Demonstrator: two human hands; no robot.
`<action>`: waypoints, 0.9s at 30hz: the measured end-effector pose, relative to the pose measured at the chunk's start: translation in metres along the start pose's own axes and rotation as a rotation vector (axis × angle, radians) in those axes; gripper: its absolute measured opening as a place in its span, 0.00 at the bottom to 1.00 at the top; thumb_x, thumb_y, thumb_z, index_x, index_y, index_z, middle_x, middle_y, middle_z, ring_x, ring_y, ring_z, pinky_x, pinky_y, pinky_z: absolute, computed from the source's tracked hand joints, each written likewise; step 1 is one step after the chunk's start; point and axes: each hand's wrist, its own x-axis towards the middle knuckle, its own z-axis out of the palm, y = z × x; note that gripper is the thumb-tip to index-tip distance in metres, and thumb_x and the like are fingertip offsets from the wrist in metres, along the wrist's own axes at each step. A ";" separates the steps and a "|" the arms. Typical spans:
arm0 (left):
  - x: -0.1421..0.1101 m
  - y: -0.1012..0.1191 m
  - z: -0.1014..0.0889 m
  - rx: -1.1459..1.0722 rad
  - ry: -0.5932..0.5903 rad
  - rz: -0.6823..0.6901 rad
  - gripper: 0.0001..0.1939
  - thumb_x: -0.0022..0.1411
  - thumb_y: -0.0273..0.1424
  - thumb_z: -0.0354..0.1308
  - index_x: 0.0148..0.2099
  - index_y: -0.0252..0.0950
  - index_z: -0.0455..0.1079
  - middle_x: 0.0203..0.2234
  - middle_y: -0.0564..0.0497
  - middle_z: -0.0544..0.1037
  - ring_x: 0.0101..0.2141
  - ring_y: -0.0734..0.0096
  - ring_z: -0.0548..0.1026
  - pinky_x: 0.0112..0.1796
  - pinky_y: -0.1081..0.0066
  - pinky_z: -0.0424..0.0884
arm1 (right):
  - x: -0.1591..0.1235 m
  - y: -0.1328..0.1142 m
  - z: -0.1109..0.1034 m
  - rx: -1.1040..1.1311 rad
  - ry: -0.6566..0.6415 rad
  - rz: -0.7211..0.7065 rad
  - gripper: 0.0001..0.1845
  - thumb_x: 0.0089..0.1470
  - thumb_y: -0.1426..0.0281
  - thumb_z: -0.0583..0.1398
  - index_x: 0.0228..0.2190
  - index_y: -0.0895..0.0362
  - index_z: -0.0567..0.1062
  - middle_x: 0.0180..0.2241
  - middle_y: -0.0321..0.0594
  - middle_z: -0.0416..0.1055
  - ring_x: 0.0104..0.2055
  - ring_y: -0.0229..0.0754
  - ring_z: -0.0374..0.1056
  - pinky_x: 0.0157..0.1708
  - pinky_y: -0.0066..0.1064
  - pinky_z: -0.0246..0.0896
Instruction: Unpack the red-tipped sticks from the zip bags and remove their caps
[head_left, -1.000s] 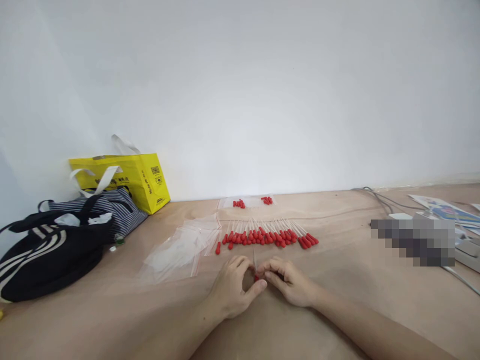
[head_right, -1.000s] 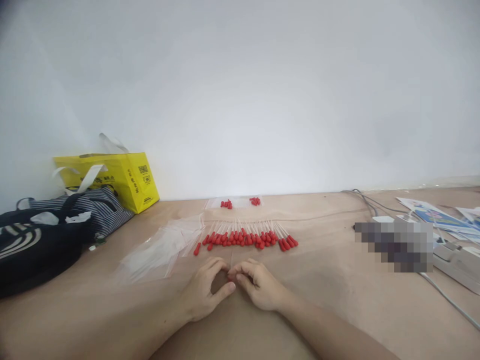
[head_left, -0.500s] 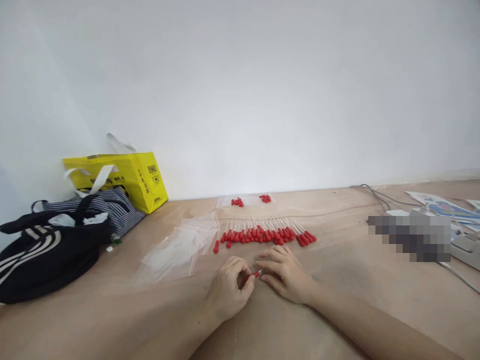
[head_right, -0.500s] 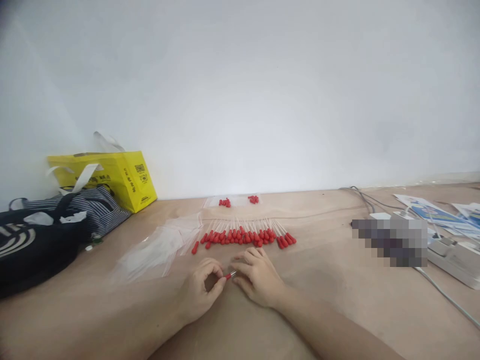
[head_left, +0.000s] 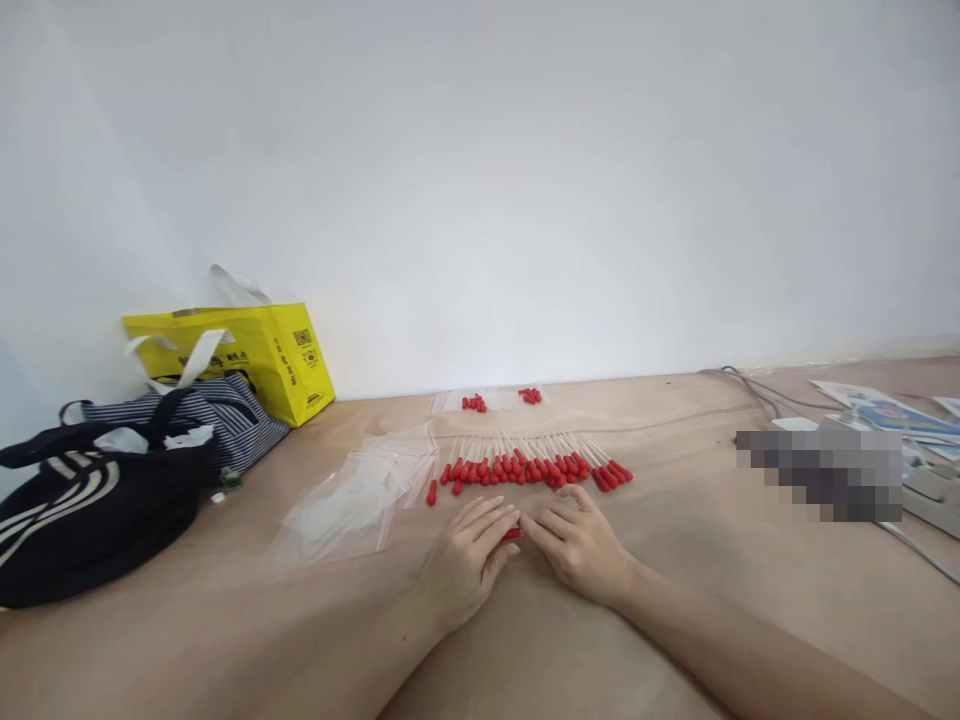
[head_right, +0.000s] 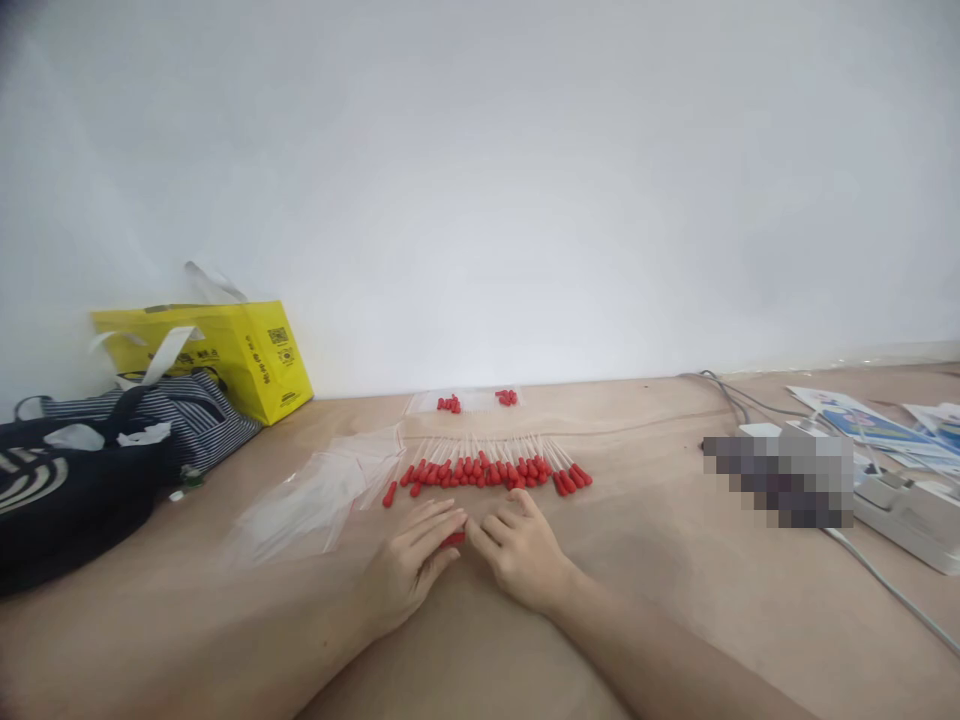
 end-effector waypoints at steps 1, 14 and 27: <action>0.001 -0.001 0.001 0.014 0.018 0.013 0.14 0.62 0.30 0.46 0.49 0.36 0.64 0.42 0.46 0.74 0.47 0.64 0.68 0.47 0.58 0.65 | 0.000 0.000 0.001 -0.015 0.004 -0.003 0.16 0.55 0.79 0.45 0.38 0.60 0.70 0.21 0.37 0.66 0.25 0.37 0.59 0.42 0.38 0.47; 0.005 -0.001 0.000 0.043 0.035 0.057 0.10 0.60 0.23 0.45 0.36 0.34 0.68 0.35 0.48 0.77 0.44 0.62 0.71 0.48 0.49 0.60 | 0.002 0.002 0.001 0.046 0.047 -0.015 0.13 0.50 0.81 0.47 0.28 0.59 0.69 0.18 0.33 0.63 0.20 0.33 0.53 0.31 0.33 0.41; 0.000 -0.002 -0.003 -0.003 -0.049 0.058 0.14 0.57 0.19 0.43 0.38 0.36 0.67 0.38 0.49 0.76 0.47 0.65 0.69 0.51 0.52 0.56 | 0.002 0.002 -0.001 0.042 0.099 -0.054 0.11 0.48 0.81 0.48 0.27 0.60 0.68 0.17 0.31 0.61 0.19 0.31 0.48 0.31 0.33 0.39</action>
